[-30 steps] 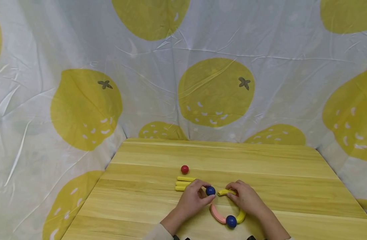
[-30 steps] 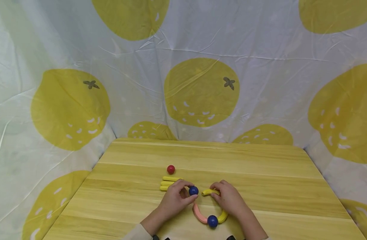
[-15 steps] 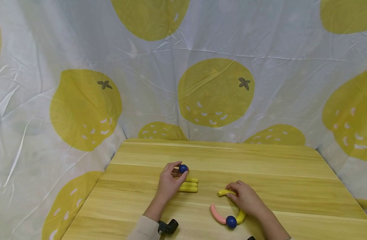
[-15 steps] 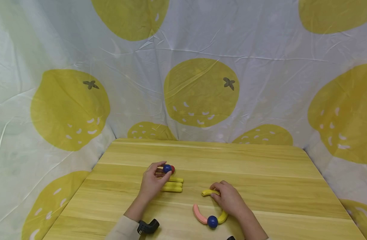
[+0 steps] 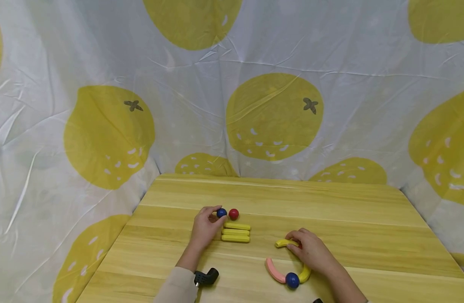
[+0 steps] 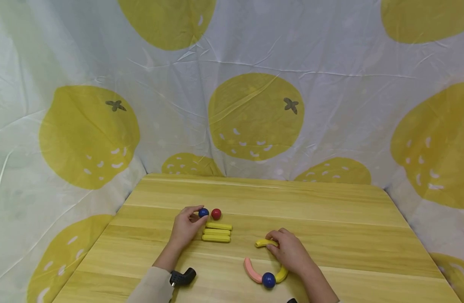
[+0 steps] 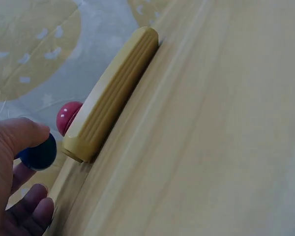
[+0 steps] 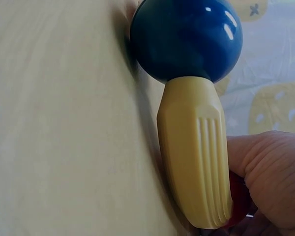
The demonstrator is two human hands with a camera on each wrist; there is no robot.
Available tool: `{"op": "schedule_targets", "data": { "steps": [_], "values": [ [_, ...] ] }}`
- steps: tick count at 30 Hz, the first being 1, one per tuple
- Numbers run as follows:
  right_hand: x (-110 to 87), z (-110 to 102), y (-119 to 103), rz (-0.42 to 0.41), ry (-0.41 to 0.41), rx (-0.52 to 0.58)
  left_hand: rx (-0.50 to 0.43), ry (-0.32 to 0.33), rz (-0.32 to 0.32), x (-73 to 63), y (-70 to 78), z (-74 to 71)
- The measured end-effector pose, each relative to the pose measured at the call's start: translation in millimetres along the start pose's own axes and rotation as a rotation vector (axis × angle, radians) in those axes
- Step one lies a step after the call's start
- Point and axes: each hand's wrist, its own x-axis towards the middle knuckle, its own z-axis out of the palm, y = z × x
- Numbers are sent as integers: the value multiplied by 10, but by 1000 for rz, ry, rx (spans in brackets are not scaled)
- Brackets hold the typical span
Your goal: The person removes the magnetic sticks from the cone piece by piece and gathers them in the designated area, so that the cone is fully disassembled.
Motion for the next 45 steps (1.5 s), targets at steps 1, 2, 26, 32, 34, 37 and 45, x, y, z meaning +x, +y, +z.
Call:
{"op": "schedule_targets", "data": {
  "steps": [1, 2, 26, 32, 34, 37, 45],
  "values": [
    [-2, 4, -1, 3, 0, 1, 4, -5, -9, 2, -30, 2],
    [-5, 7, -1, 4, -1, 3, 5, -9, -20, 3, -57, 5],
    [13, -9, -3, 4, -11, 10, 93, -19, -70, 63, -96, 0],
    [4, 3, 6, 10, -1, 4, 76, -14, -63, 51, -82, 16],
    [2, 4, 6, 9, 3, 5, 71, -16, -66, 46, -80, 17],
    [0, 6, 10, 7, 7, 4, 53, -19, -74, 44, -79, 17],
    [-3, 3, 5, 4, 11, 1, 42, -7, -67, 45, -108, 24]
  ]
}}
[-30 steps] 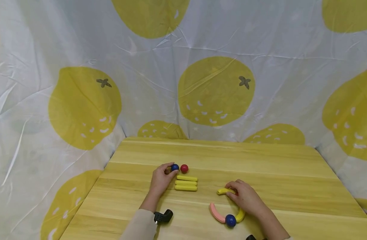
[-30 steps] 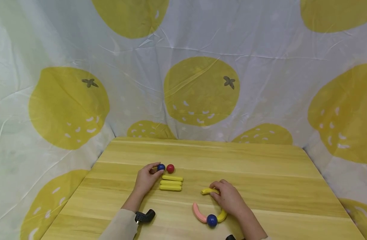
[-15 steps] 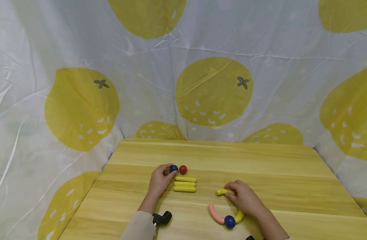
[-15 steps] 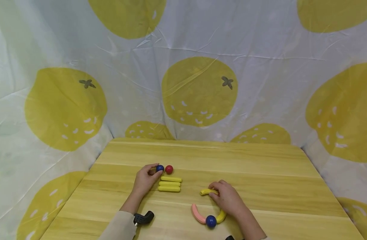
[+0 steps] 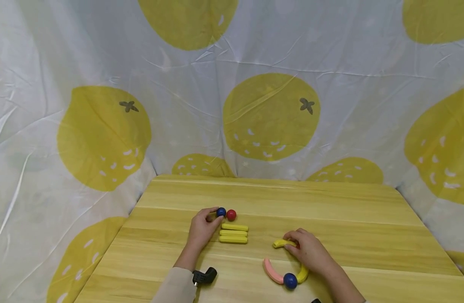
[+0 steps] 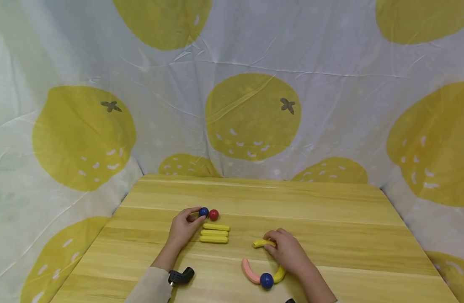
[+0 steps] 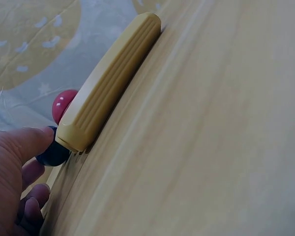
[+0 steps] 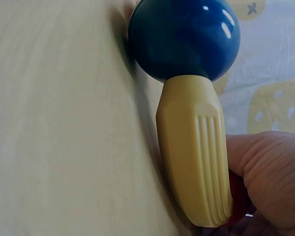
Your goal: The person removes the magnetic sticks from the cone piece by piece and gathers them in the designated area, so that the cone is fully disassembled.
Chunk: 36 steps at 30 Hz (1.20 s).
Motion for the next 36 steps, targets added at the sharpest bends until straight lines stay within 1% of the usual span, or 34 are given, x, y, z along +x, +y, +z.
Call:
{"op": "schedule_targets", "data": {
  "steps": [8, 13, 17, 20, 24, 28, 33, 36],
  "values": [
    [-21, -10, -11, 1, -10, 7, 8, -1, 14, 5, -16, -1],
    [-26, -11, -15, 8, -5, 11, 9, -3, 9, 7, -4, -4],
    [-22, -8, -11, -4, 0, 7, 6, -2, 2, 5, 3, -10],
    [-18, -5, -5, -15, -4, 8, 3, 3, 0, 2, 1, -16],
    [-18, -13, -7, -10, -16, 6, 6, 8, 4, -3, -15, -16],
    [-33, -47, -4, 33, -37, 15, 3, 18, 12, -5, -23, -13],
    [-42, -89, 18, 104, -41, 31, -76, 53, 26, -5, 22, -14],
    [-37, -114, 22, 121, -32, 25, -101, 85, 74, -4, 88, -15]
  ]
}}
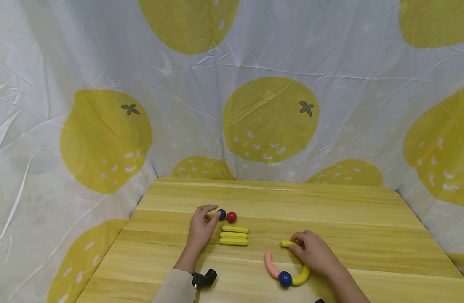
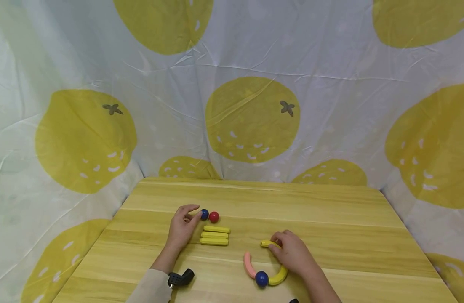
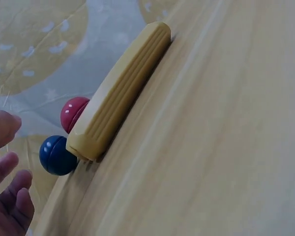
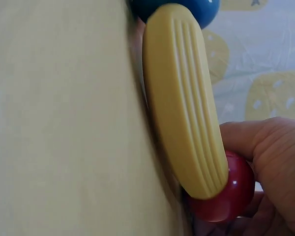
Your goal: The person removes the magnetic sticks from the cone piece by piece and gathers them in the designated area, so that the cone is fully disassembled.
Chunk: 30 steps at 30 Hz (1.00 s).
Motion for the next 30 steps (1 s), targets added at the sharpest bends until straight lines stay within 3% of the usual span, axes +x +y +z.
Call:
{"op": "schedule_targets", "data": {
  "steps": [5, 11, 15, 21, 24, 30],
  "values": [
    [1, -38, 13, 42, 1, 29, 8, -25, 115, -21, 215, 38],
    [2, -78, 35, 80, 39, 21, 41, -191, 269, -143, 583, 99],
    [3, -88, 40, 100, 40, 11, 52, -323, 364, -264, 743, 193],
    [-12, -104, 33, 116, 52, 17, 11, -575, 413, -452, 862, 405],
    [-22, -114, 18, 144, 48, 51, 40, -682, 431, -545, 885, 510],
    [-28, -123, -8, 179, 28, 132, 185, -762, 526, -710, 879, 682]
  ]
}}
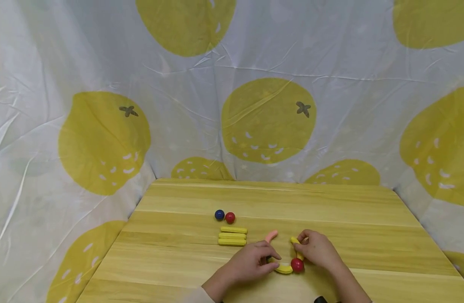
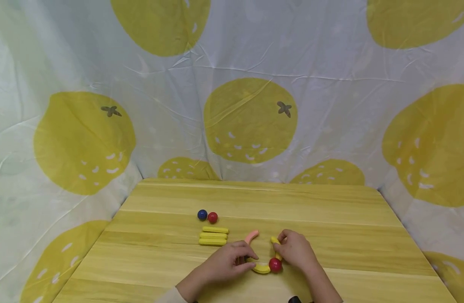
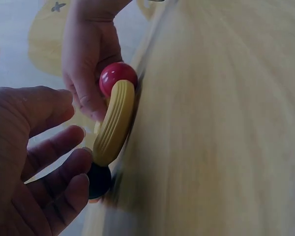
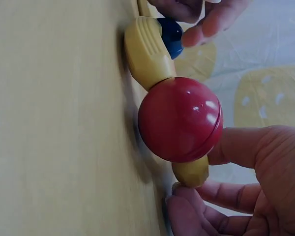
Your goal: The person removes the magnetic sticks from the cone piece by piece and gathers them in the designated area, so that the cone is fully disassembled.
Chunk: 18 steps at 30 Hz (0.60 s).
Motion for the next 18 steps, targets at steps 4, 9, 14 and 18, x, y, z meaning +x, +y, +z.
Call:
{"op": "schedule_targets", "data": {
  "steps": [4, 9, 14, 18],
  "values": [
    [-2, 11, -1, -5, -9, 4, 74, -13, -14, 22, 38, 101],
    [-7, 13, -10, 4, -15, 24, 175, -8, -40, 37, 70, 179],
    [-11, 12, -16, 6, -24, 46, 214, 37, -118, 57, 135, 238],
    [-15, 30, -18, 7, -24, 49, 266, 134, -189, 107, 245, 339]
  ]
}}
